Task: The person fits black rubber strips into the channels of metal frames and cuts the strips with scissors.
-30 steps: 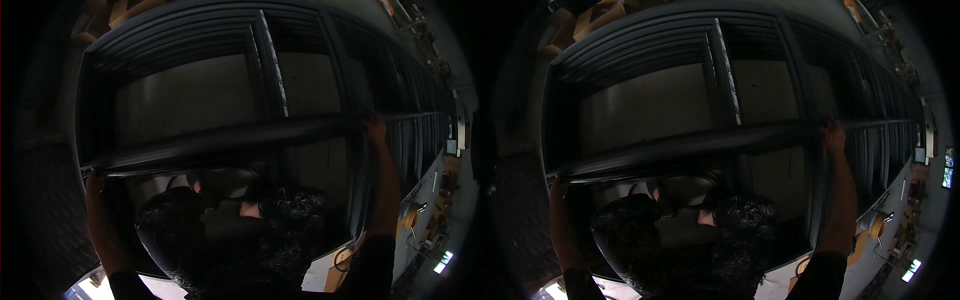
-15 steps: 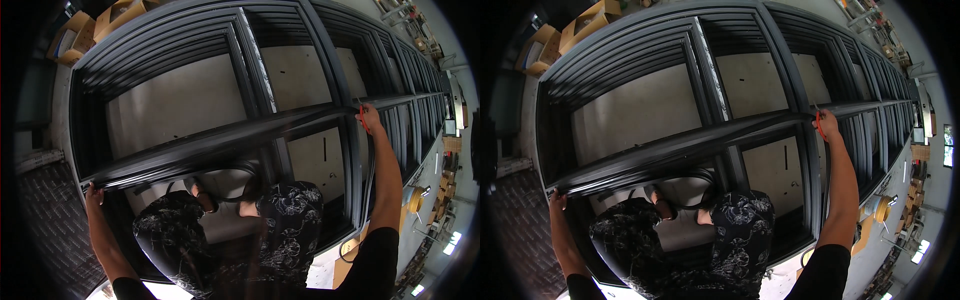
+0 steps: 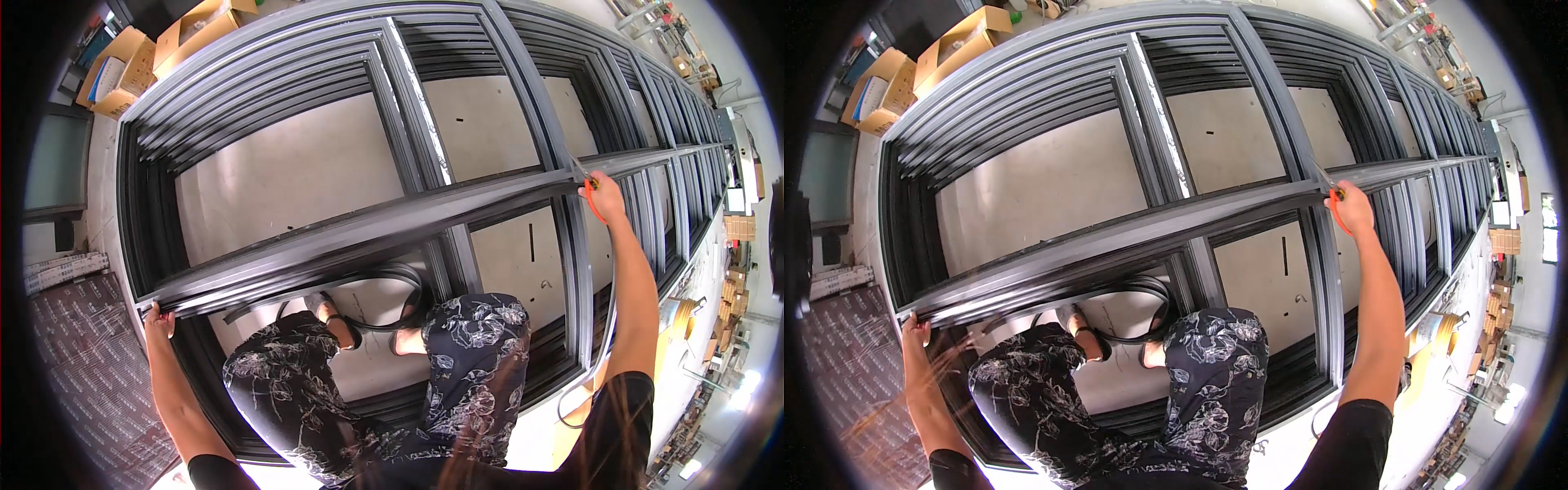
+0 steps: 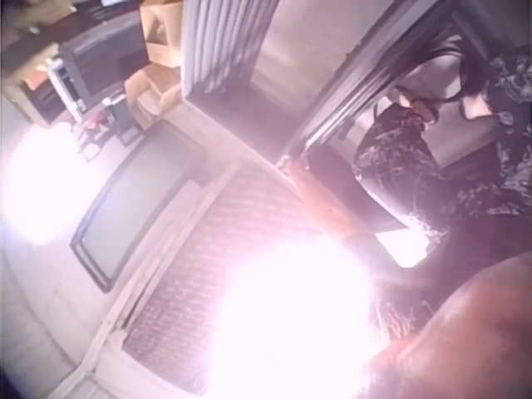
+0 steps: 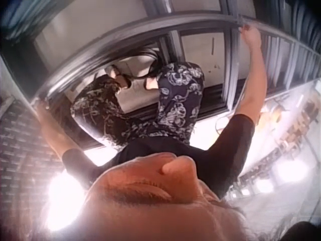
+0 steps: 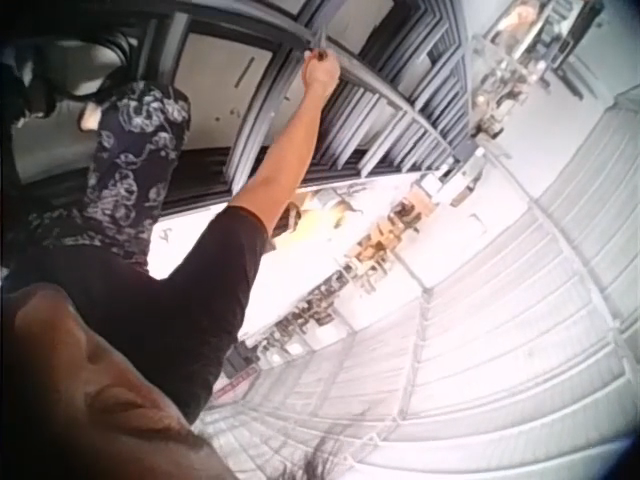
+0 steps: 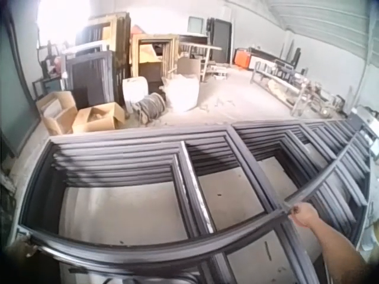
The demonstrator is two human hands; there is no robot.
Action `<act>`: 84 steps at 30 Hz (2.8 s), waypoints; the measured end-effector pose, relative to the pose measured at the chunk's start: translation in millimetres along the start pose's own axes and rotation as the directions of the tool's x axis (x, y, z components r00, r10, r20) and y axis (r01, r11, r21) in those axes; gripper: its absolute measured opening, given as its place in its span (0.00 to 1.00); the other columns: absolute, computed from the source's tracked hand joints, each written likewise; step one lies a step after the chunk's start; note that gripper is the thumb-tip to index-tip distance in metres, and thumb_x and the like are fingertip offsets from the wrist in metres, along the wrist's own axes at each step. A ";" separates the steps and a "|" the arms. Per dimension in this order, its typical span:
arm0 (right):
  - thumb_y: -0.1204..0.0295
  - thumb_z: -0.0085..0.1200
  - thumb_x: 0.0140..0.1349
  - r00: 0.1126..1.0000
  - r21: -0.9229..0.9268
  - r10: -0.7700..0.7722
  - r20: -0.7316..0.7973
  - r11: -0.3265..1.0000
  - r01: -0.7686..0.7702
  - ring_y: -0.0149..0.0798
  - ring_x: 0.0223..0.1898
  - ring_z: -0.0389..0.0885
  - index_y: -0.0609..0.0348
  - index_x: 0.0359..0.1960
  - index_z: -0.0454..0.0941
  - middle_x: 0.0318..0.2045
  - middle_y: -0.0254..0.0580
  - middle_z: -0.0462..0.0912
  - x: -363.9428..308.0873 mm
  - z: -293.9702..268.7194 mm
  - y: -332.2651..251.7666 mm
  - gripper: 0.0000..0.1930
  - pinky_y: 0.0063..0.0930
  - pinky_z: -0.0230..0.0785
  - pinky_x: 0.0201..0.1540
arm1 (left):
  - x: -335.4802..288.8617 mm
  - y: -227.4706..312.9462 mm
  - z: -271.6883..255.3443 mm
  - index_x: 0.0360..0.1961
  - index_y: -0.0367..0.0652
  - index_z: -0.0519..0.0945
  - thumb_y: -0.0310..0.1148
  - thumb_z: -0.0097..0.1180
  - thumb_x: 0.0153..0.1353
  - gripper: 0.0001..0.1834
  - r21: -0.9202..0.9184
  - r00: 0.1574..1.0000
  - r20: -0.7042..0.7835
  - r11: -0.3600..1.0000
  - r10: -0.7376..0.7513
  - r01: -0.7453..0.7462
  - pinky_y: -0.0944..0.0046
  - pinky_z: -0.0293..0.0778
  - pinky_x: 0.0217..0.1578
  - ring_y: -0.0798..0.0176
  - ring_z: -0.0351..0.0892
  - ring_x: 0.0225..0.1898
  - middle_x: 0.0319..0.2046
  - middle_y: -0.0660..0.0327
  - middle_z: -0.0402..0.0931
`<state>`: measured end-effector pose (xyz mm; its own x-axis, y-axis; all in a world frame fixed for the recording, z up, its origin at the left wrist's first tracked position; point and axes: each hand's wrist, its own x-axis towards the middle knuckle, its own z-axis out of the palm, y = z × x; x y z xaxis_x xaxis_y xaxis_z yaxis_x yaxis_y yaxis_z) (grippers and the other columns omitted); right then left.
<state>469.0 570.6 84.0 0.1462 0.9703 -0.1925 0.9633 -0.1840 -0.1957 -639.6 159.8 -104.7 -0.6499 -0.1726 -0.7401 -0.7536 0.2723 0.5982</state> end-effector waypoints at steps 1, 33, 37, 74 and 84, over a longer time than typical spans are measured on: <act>0.63 0.65 0.51 1.000 -0.054 0.027 0.006 0.998 -0.026 0.52 0.42 0.82 0.55 0.43 0.78 0.37 0.49 0.84 1.5 11.3 1.3 0.19 0.40 0.72 0.45 | -1.4 -6.3 8.7 0.29 0.53 0.79 0.47 0.62 0.61 0.12 0.010 1.000 0.004 1.000 -0.003 0.003 0.63 0.79 0.36 0.68 0.77 0.26 0.27 0.69 0.79; 0.72 0.62 0.55 0.943 0.552 -0.065 0.325 0.823 -0.133 0.24 0.13 0.68 0.61 0.35 0.72 0.18 0.31 0.72 -161.1 -87.9 -112.0 0.11 0.19 0.59 0.11 | -274.4 -101.6 -11.1 0.46 0.39 0.77 0.52 0.57 0.63 0.25 0.517 0.894 -0.010 0.767 0.449 -0.380 0.58 0.77 0.40 0.61 0.76 0.41 0.38 0.59 0.77; 0.74 0.62 0.54 0.829 0.672 -0.264 0.493 0.721 -0.170 0.24 0.11 0.67 0.61 0.35 0.72 0.17 0.30 0.70 -247.9 -121.2 -176.5 0.11 0.19 0.57 0.11 | -486.5 -152.5 21.8 0.50 0.40 0.80 0.41 0.52 0.66 0.18 0.177 0.314 0.638 0.263 0.703 -0.949 0.68 0.73 0.44 0.66 0.78 0.41 0.39 0.56 0.80; 0.59 0.56 0.65 0.860 0.824 -0.371 0.350 0.559 -0.095 0.21 0.26 0.66 0.60 0.46 0.76 0.25 0.26 0.72 -498.8 40.0 -168.2 0.17 0.16 0.59 0.30 | -615.5 -315.6 -4.7 0.42 0.34 0.79 0.35 0.58 0.62 0.14 0.007 -0.083 0.991 0.673 -0.102 -0.739 0.69 0.71 0.36 0.70 0.74 0.33 0.31 0.62 0.78; 0.51 0.57 0.64 0.850 0.829 -0.380 0.365 0.548 -0.112 0.18 0.17 0.59 0.59 0.40 0.78 0.17 0.20 0.66 -490.2 41.4 -188.7 0.21 0.16 0.50 0.20 | -611.6 -323.8 -22.3 0.43 0.32 0.78 0.33 0.57 0.62 0.14 -0.218 -0.183 0.976 0.432 0.122 -0.875 0.66 0.71 0.39 0.67 0.75 0.35 0.32 0.56 0.79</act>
<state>206.3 123.2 175.4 -0.3239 0.8373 -0.4405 0.3244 -0.3391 -0.8831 -0.2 156.1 161.1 0.1228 0.9882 -0.0917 0.2220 0.0627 0.9730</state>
